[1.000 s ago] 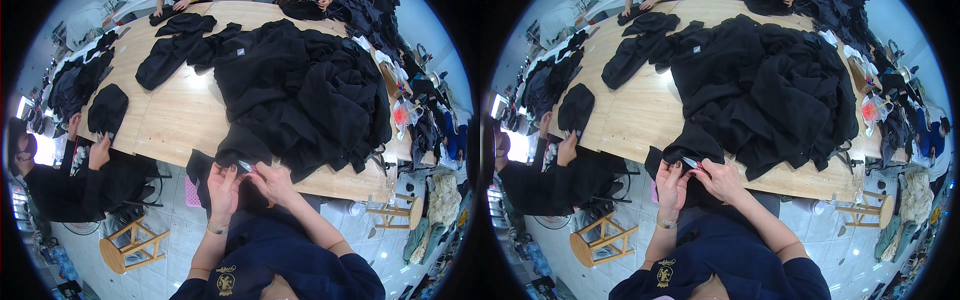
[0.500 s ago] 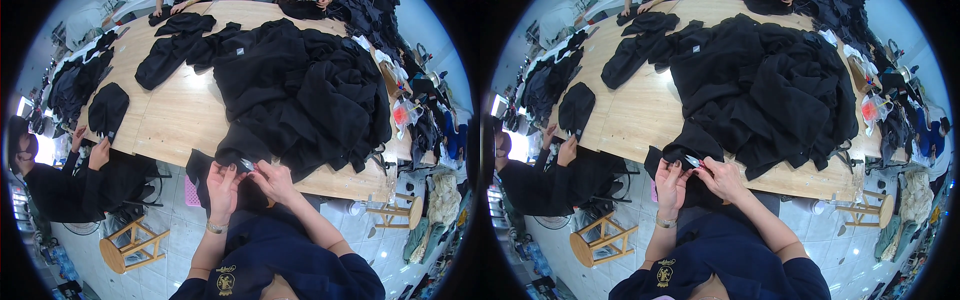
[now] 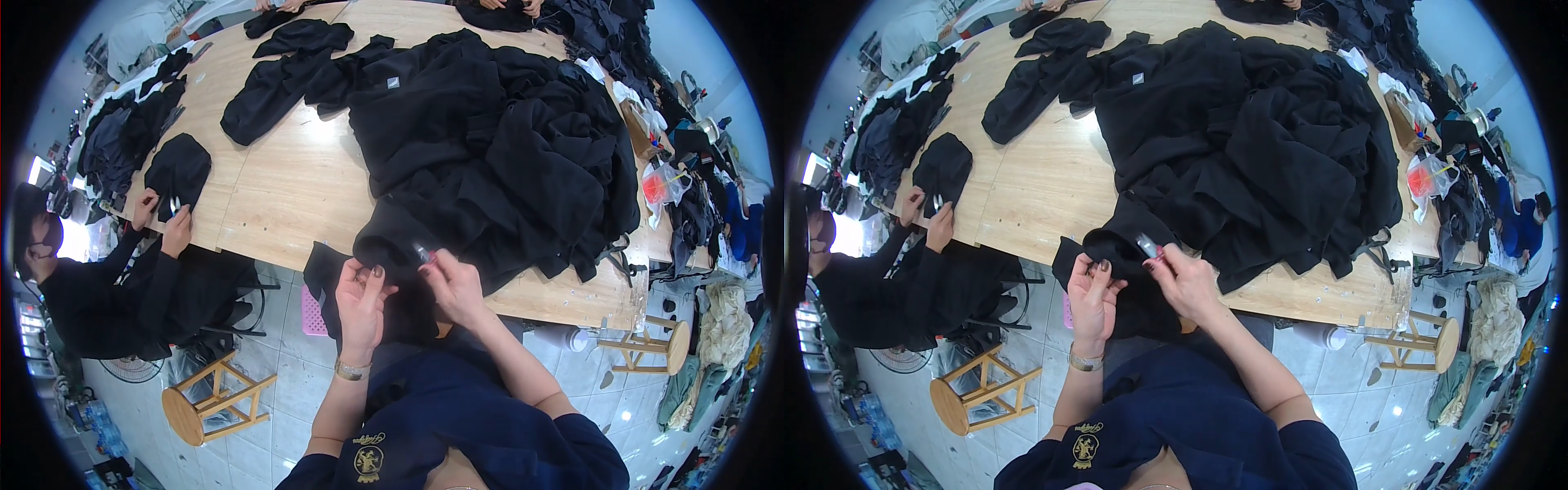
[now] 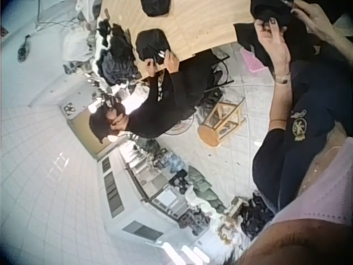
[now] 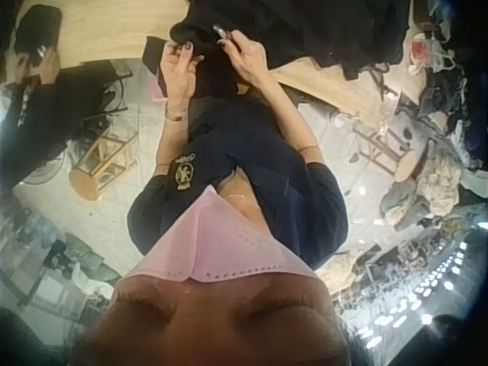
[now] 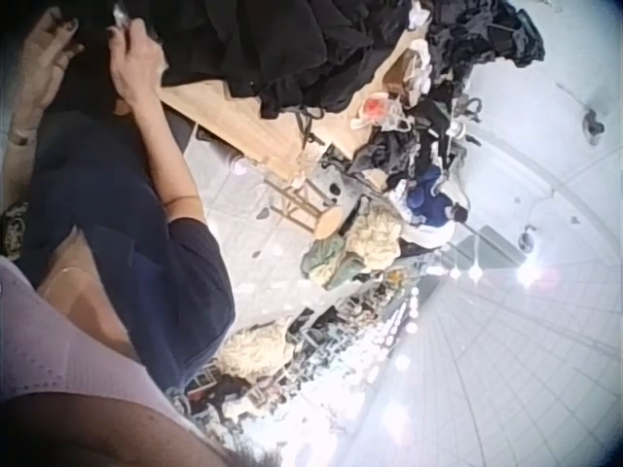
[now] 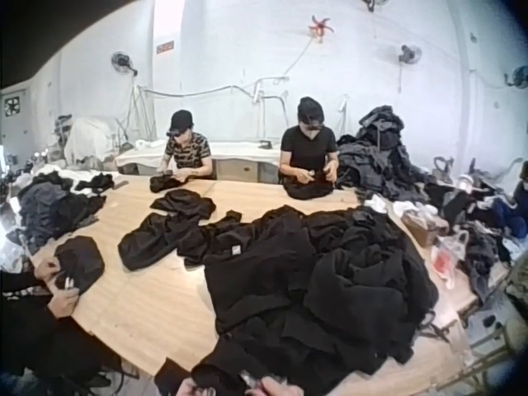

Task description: Trim loose threads from black garments using thread nippers at a textile work table.

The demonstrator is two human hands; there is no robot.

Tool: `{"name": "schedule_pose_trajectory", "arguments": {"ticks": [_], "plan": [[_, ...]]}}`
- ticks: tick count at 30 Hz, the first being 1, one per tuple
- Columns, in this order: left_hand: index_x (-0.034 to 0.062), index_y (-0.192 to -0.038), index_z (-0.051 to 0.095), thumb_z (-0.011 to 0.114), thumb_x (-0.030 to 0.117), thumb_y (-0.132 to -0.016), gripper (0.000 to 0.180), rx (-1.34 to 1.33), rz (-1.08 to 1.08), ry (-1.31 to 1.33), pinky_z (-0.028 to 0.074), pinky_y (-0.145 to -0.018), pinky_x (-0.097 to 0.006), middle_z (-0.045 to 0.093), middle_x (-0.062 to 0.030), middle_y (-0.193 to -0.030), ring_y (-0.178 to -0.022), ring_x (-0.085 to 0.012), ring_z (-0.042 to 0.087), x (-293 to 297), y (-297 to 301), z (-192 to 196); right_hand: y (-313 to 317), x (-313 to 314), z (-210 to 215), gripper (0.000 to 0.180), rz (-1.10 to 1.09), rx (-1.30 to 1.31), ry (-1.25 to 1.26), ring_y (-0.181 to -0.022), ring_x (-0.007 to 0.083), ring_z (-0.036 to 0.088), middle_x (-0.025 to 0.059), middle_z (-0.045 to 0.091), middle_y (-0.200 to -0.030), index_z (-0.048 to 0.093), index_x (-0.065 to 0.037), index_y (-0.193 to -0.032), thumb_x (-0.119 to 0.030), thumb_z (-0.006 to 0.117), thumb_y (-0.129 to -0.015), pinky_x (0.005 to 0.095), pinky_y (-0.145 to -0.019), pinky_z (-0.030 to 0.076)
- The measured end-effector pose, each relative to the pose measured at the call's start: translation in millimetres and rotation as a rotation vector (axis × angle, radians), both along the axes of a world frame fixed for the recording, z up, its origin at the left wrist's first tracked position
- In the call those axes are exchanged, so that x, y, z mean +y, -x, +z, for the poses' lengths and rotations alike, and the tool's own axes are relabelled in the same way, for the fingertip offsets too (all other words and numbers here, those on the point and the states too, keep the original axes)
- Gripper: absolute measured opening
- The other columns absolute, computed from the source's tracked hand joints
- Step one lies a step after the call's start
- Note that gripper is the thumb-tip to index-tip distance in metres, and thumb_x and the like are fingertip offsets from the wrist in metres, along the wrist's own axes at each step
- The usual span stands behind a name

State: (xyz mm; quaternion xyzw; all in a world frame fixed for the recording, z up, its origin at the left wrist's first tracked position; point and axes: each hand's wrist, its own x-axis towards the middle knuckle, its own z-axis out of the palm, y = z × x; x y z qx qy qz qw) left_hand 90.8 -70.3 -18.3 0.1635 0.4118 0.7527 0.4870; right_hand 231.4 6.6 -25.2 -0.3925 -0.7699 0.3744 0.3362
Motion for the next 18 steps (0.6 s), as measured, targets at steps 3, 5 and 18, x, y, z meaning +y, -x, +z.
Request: {"name": "schedule_pose_trajectory", "arguments": {"ticks": [3, 5, 18], "plan": [[0.0041, -0.103, 0.054, 0.064, 0.001, -0.085, 0.021, 0.239, 0.007, 0.042, 0.046, -0.063, -0.019, 0.059, -0.0017, -0.09, -0.073, -0.0058, 0.054, 0.4, 15.9, -4.0, -8.1, 11.9, -10.0, 0.022, -0.138, 0.128, 0.13, -0.052, 0.0285, 0.056, 0.0142, 0.054, -0.06, 0.051, -0.002, -0.084, -0.022, 0.055, -0.092, 0.0341, -0.049, 0.04], [0.0026, -0.097, 0.057, 0.063, -0.004, -0.083, 0.017, 0.369, 0.107, 0.077, 0.045, -0.067, -0.019, 0.06, -0.0012, -0.088, -0.078, -0.0061, 0.055, 1.0, 35.2, 4.5, -16.2, 21.3, -13.1, 0.026, -0.221, 0.167, 0.22, -0.049, 0.0162, 0.047, 0.0091, 0.05, -0.057, 0.048, -0.001, -0.083, -0.024, 0.055, -0.093, 0.0302, -0.049, 0.038], [0.0036, -0.12, 0.051, 0.069, 0.014, -0.079, 0.046, 1.398, 0.346, 0.643, 0.042, -0.087, -0.041, 0.055, -0.021, -0.108, -0.101, -0.0343, 0.053, -6.5, 87.0, -36.7, -13.2, 29.4, -40.3, 0.029, -0.247, 0.041, 0.157, -0.054, 0.0163, 0.051, 0.0064, 0.052, -0.065, 0.042, -0.003, -0.086, -0.015, 0.068, -0.083, 0.0301, -0.053, 0.042]]}}
